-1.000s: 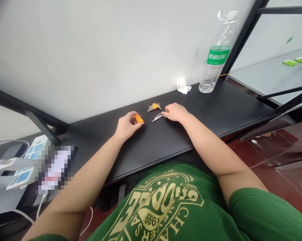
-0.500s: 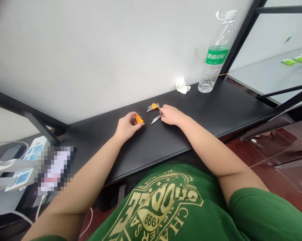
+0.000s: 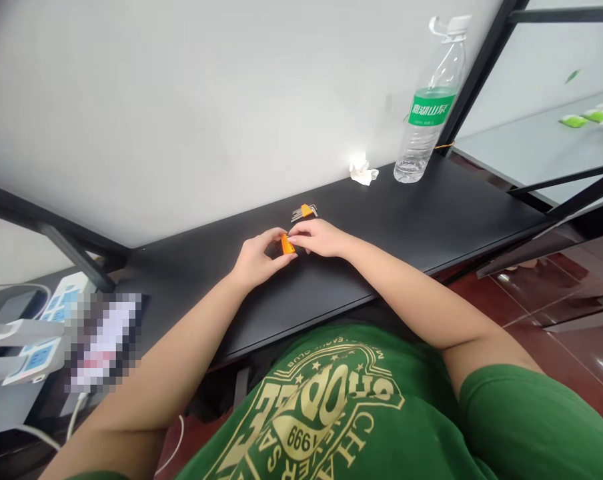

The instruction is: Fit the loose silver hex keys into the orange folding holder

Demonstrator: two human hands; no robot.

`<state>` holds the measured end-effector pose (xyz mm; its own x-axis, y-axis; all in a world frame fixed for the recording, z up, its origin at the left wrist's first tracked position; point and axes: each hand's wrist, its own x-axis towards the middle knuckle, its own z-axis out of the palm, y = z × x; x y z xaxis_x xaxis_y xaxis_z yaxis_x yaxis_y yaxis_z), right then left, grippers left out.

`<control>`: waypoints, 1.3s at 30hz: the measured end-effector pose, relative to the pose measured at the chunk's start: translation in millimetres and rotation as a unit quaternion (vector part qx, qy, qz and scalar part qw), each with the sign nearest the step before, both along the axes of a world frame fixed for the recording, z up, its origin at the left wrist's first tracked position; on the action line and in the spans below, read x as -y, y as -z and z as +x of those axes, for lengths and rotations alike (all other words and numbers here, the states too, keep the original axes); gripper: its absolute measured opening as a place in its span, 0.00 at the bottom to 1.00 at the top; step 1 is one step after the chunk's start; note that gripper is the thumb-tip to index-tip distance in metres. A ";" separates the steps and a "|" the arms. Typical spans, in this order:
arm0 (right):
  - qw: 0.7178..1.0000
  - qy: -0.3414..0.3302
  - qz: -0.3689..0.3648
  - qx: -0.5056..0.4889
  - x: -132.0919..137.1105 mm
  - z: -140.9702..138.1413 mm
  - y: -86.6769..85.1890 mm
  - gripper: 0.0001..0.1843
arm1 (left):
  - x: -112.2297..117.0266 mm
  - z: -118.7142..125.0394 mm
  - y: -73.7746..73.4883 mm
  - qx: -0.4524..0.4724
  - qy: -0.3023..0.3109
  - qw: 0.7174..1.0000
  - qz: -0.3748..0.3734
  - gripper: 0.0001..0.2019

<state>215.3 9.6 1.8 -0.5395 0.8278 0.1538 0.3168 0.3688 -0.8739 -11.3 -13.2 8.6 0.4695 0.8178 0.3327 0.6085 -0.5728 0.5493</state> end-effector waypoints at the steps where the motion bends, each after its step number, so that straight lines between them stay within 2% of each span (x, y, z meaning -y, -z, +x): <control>1: 0.999 -0.007 -0.044 -0.018 0.4 0.8 -0.7 0.12 | 0.6 0.0 -0.9 -0.010 0.007 1.000 0.005 0.20; 3: 0.989 -0.032 -0.130 -0.063 1.3 2.8 -2.1 0.13 | 1.6 -0.1 -1.9 -0.025 0.025 0.999 0.016 0.20; 6: 0.958 -0.083 -0.246 -0.124 2.4 4.4 -2.4 0.17 | 2.8 -0.4 -1.7 -0.022 0.048 0.998 0.043 0.20; 8: 0.943 -0.110 -0.278 -0.147 2.4 4.3 -0.9 0.18 | 3.3 -0.5 -1.3 -0.015 0.056 0.997 0.058 0.21; 14: 0.919 -0.129 -0.280 -0.244 0.7 -0.6 4.5 0.18 | 7.0 3.7 -5.7 -0.011 0.044 0.996 0.071 0.18; 20: 0.911 -0.131 -0.270 -0.282 2.2 -1.4 0.3 0.18 | 12.3 8.5 -9.8 -0.031 0.011 0.993 0.116 0.12; 24: 0.905 -0.132 -0.281 -0.290 1.4 -0.6 -0.3 0.19 | 9.4 7.6 -3.6 -0.048 0.004 0.988 0.149 0.19; 26: 0.903 -0.130 -0.287 -0.291 0.7 -1.6 0.9 0.19 | 7.9 7.7 0.1 -0.046 0.000 0.988 0.149 0.25; 28: 0.902 -0.131 -0.293 -0.288 0.9 -3.0 1.8 0.19 | 7.3 8.6 2.2 -0.042 0.002 0.988 0.145 0.27; 32: 0.898 -0.130 -0.299 -0.296 3.2 -2.7 -0.5 0.20 | 5.2 8.4 2.5 -0.052 0.010 0.988 0.147 0.19; 36: 0.894 -0.094 -0.277 -0.340 1.0 6.5 -7.0 0.19 | -2.6 2.0 4.2 -0.089 -0.031 0.986 0.139 0.18; 39: 0.899 -0.022 -0.273 -0.343 -7.1 14.9 -10.3 0.18 | -9.0 -2.7 6.3 -0.106 -0.080 0.986 0.101 0.17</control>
<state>230.2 16.7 12.1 -0.5062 0.8614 0.0406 -0.3696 -0.1742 -0.9127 -14.0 -4.2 2.3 0.4157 0.8149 0.4040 0.7894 -0.5438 0.2847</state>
